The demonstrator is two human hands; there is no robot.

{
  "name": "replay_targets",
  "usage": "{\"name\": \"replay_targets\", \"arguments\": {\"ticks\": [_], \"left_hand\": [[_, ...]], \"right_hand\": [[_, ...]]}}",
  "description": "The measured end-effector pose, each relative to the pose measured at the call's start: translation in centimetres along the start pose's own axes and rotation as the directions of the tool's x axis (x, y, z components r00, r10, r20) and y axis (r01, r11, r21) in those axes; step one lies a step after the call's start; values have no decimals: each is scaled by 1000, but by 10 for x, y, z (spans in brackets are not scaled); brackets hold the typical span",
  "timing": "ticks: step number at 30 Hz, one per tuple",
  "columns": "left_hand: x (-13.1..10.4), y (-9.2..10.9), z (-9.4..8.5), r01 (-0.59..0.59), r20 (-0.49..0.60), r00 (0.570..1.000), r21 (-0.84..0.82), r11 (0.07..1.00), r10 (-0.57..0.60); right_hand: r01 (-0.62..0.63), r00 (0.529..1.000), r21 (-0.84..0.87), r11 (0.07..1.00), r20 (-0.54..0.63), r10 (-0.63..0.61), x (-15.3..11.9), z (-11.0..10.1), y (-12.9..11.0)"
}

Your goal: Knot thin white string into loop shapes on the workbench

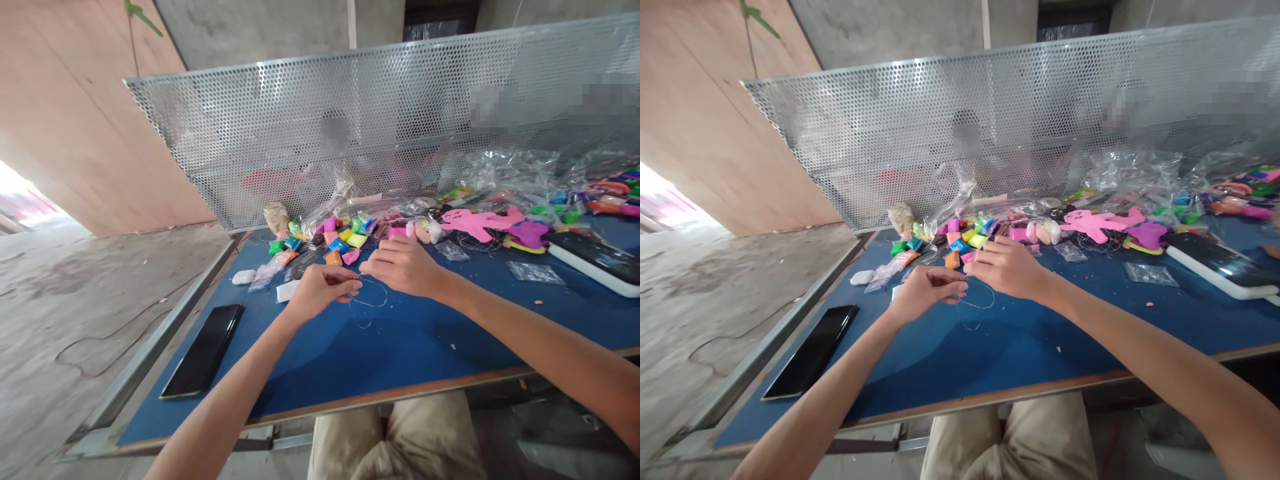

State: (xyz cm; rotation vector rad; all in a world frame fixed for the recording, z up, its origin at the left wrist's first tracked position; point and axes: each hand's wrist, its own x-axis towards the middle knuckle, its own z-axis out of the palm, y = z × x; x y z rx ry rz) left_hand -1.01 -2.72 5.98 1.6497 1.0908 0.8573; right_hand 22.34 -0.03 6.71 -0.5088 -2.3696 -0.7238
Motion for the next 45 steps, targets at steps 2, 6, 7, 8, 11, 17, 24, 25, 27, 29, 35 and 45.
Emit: {"name": "replay_targets", "arguments": {"ticks": [2, 6, 7, 8, 11, 17, 24, 25, 27, 29, 35, 45], "left_hand": [[1, -3, 0, -6, -41, 999, -26, 1000, 5], [-2, -7, 2, -27, -84, 996, -73, 997, 21], [-2, -8, 3, -30, -99, 995, -88, 996, 21], [-3, -8, 5, -33, -116, 993, -102, 994, 21], [-6, -7, 8, -43, -159, 987, -121, 992, 23], [-4, -8, 3, -19, -120, 993, -172, 985, -2], [7, -15, -12, -144, -380, 924, -232, 962, 47], [7, -16, -12, -149, -397, 917, -227, 962, 48], [8, -16, -11, -136, -395, 918, -214, 967, 42], [7, -16, -9, -118, -379, 925, -199, 973, 34], [8, -19, -3, -95, -401, 916, -187, 978, 12], [11, -24, 1, -74, -381, 924, -258, 963, -31]], "right_hand": [[36, 998, 44, 998, 54, -38, 4, 2, 2], [24, 998, 181, 983, 60, -35, 7, 6, 1], [-2, 999, 202, 979, 31, -5, 6, 8, -1], [-28, 1000, 216, 976, 2, 28, 4, 9, -4], [-77, 993, 234, 969, -68, 96, -2, 14, -13], [-84, 993, 259, 962, -55, 101, -4, 16, -11], [-179, 983, 132, 975, -8, 182, -3, 8, 57], [-217, 976, 102, 971, -6, 219, -5, 10, 62], [-270, 963, 66, 961, 41, 267, -9, 18, 65], [-315, 948, 65, 947, 68, 311, -13, 27, 61], [-454, 891, 97, 886, 84, 447, -21, 43, 52], [-538, 822, 252, 804, -54, 567, -23, 26, 42]]}}
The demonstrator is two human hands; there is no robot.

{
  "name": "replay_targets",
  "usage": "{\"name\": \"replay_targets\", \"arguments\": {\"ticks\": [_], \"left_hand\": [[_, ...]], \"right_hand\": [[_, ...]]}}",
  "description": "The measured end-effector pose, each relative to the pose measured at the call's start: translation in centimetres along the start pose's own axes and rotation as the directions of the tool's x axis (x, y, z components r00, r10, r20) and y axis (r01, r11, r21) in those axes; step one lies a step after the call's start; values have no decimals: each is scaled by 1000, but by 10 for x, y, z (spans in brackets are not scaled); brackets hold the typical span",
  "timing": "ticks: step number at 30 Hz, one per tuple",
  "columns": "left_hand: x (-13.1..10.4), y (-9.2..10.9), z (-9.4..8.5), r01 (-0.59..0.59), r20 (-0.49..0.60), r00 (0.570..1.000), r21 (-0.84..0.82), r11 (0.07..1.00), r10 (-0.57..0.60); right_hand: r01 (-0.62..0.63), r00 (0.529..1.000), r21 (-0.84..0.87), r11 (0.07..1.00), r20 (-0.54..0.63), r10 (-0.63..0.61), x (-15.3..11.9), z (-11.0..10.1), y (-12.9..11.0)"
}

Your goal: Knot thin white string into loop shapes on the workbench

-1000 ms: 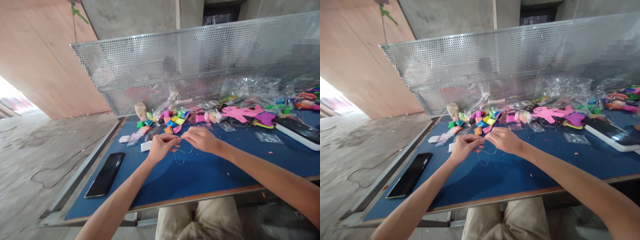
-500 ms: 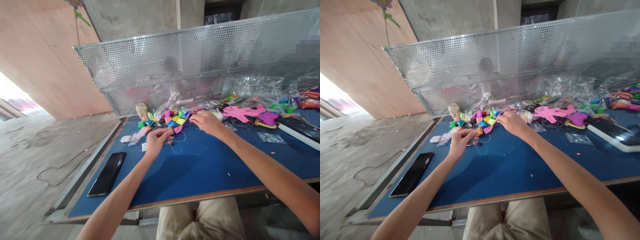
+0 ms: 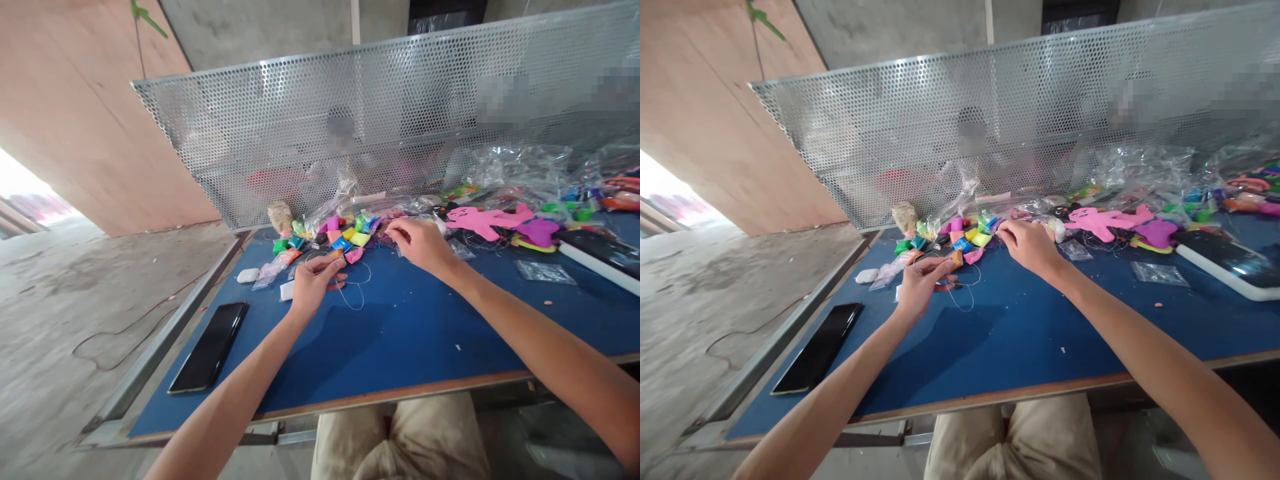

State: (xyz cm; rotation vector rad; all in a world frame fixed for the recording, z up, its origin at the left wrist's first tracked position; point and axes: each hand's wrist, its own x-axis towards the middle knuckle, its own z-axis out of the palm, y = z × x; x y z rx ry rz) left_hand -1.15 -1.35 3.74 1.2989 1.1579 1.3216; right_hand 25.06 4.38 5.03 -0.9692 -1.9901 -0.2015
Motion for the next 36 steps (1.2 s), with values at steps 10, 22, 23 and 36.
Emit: {"name": "replay_targets", "arguments": {"ticks": [10, 22, 23, 36], "left_hand": [[-2, 2, 2, -44, -40, 998, 10, 999, 45], [5, -4, -2, -37, -33, 999, 27, 999, 38], [6, -5, -3, -37, -29, 999, 27, 999, 37], [12, -10, -8, -53, -23, 998, 81, 995, 55]], "right_hand": [[-260, 966, 476, 840, 137, 220, -2, 15, -6], [-561, 768, 828, 17, 512, 386, -15, 56, -32], [-567, 760, 824, -12, 529, 379, -17, 56, -34], [-577, 756, 809, -113, 582, 299, -27, 64, -37]]}}
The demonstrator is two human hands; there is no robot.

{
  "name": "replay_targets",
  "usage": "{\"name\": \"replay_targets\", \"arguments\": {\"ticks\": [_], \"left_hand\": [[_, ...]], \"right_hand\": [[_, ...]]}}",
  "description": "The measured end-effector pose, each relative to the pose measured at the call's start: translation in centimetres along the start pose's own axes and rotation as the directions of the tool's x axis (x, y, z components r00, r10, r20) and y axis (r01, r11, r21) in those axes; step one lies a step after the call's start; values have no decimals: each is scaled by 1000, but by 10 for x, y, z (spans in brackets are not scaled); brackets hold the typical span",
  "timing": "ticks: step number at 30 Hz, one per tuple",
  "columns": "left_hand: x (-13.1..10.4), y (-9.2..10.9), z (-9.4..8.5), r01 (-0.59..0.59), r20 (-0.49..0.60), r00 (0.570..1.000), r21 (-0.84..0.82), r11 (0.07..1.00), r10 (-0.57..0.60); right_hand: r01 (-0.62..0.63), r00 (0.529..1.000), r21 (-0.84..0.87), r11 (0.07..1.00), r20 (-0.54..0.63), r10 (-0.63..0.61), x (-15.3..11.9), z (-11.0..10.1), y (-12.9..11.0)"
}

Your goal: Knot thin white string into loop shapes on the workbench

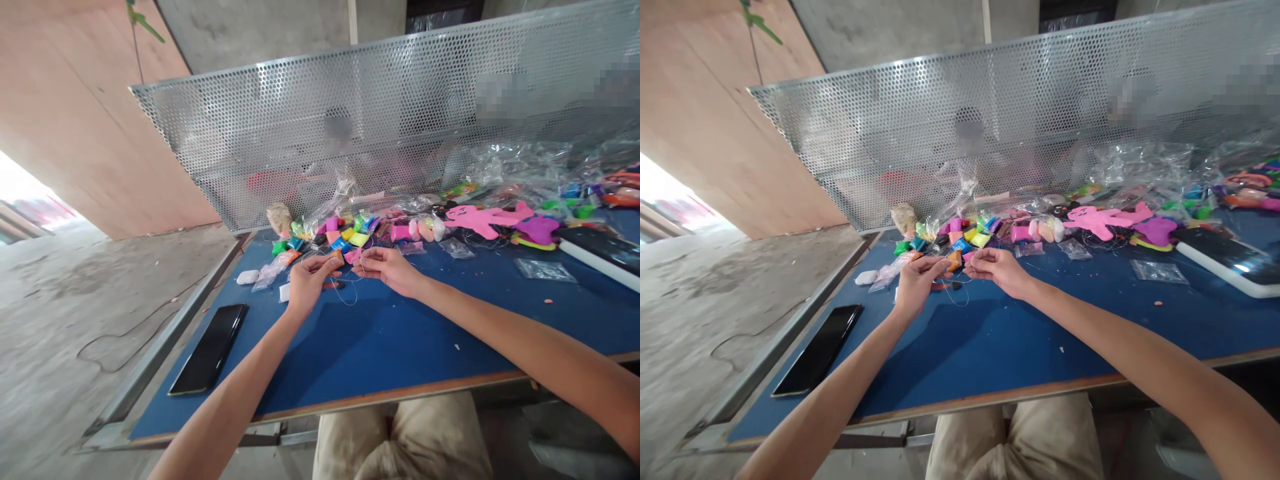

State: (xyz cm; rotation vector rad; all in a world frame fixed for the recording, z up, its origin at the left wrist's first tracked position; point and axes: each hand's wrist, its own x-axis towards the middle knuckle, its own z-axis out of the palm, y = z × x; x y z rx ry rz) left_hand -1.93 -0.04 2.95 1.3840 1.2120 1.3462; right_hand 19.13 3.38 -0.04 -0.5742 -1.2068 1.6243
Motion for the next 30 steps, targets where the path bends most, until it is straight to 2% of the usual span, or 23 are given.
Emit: {"name": "replay_targets", "arguments": {"ticks": [5, 10, 16, 24, 27, 30], "left_hand": [[0, 1, 0, 2, 26, 1000, 13, 1000, -3], [-1, -1, 1, 21, 69, 997, 48, 999, -24], [-3, -2, 3, 30, 113, 993, 59, 998, -37], [-3, 0, 4, 31, 119, 992, 91, 995, -41], [-3, 2, 4, 20, 130, 991, 38, 999, -24], [-3, 4, 4, 78, 179, 981, -39, 996, -70]], "right_hand": [[-38, 999, -97, 995, -16, 37, -3, 2, -3], [-25, 999, -223, 974, -49, 15, -5, 5, -6], [-3, 1000, -280, 960, -9, 1, -5, 6, -7], [28, 999, -287, 957, -6, -31, -5, 3, 1], [33, 997, -227, 973, -63, -48, -5, 4, 1], [60, 987, -151, 987, -139, -81, -4, 5, 1]]}}
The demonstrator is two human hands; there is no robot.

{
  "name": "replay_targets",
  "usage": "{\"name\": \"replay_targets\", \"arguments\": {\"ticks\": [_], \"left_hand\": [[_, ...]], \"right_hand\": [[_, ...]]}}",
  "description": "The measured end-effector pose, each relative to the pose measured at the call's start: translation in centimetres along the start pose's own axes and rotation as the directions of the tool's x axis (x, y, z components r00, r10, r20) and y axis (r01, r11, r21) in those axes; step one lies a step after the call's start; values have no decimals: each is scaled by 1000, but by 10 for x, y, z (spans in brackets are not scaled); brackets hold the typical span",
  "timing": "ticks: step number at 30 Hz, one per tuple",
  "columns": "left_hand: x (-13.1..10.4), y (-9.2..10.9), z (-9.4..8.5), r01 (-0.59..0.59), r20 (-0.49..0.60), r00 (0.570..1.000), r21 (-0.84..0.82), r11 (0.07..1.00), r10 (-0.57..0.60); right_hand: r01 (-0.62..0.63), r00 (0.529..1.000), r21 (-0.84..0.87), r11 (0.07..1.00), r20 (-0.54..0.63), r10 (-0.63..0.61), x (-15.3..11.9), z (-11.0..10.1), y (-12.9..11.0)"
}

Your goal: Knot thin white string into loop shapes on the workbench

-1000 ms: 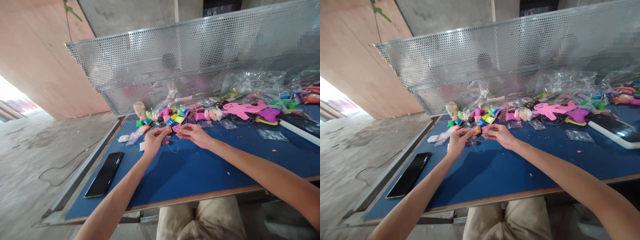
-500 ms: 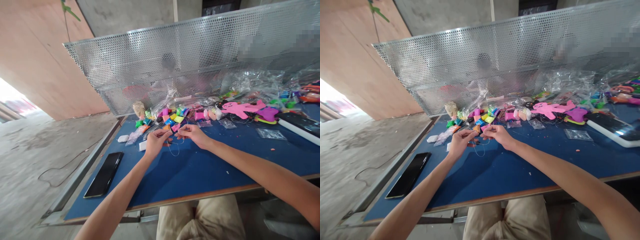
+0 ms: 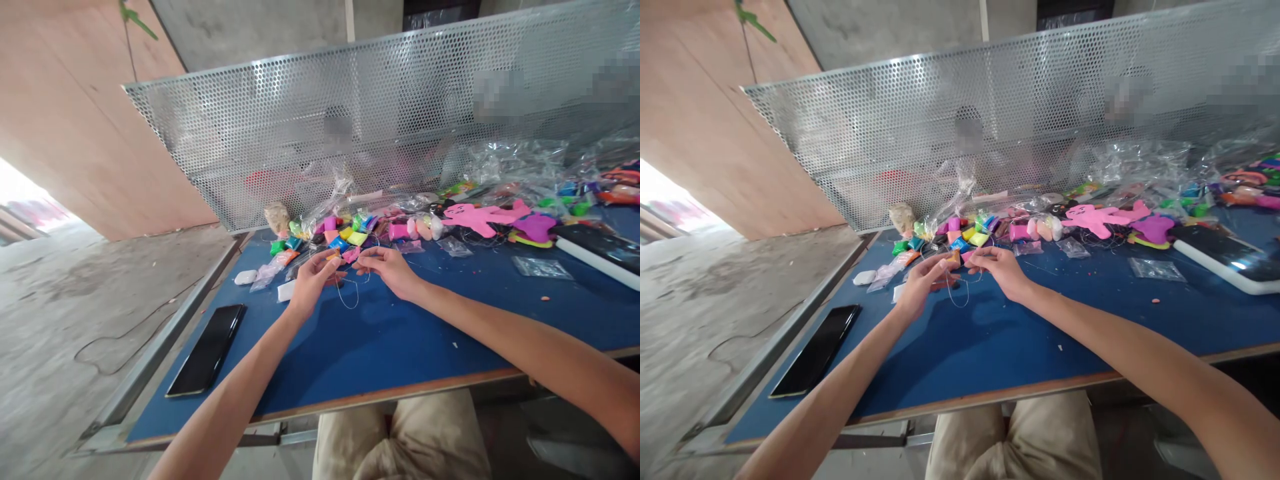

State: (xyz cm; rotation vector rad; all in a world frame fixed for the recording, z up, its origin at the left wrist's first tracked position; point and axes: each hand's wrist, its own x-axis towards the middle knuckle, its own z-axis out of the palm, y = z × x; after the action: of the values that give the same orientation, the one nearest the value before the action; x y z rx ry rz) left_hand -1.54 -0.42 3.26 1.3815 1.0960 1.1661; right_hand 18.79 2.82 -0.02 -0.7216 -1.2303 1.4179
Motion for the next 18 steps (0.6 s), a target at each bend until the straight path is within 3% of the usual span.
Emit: {"name": "replay_targets", "arguments": {"ticks": [5, 11, 18], "left_hand": [[-1, -7, 4, 75, 130, 988, 62, 995, -82], [2, -14, 2, 81, 88, 993, 2, 997, -81], [7, -14, -9, -31, 46, 998, 21, 999, 30]], "right_hand": [[76, 994, 43, 996, -86, -72, 1, 1, 4], [94, 995, 57, 994, -24, -93, -3, 5, 6], [-24, 999, -16, 1000, 49, 24, -8, 5, 6]]}}
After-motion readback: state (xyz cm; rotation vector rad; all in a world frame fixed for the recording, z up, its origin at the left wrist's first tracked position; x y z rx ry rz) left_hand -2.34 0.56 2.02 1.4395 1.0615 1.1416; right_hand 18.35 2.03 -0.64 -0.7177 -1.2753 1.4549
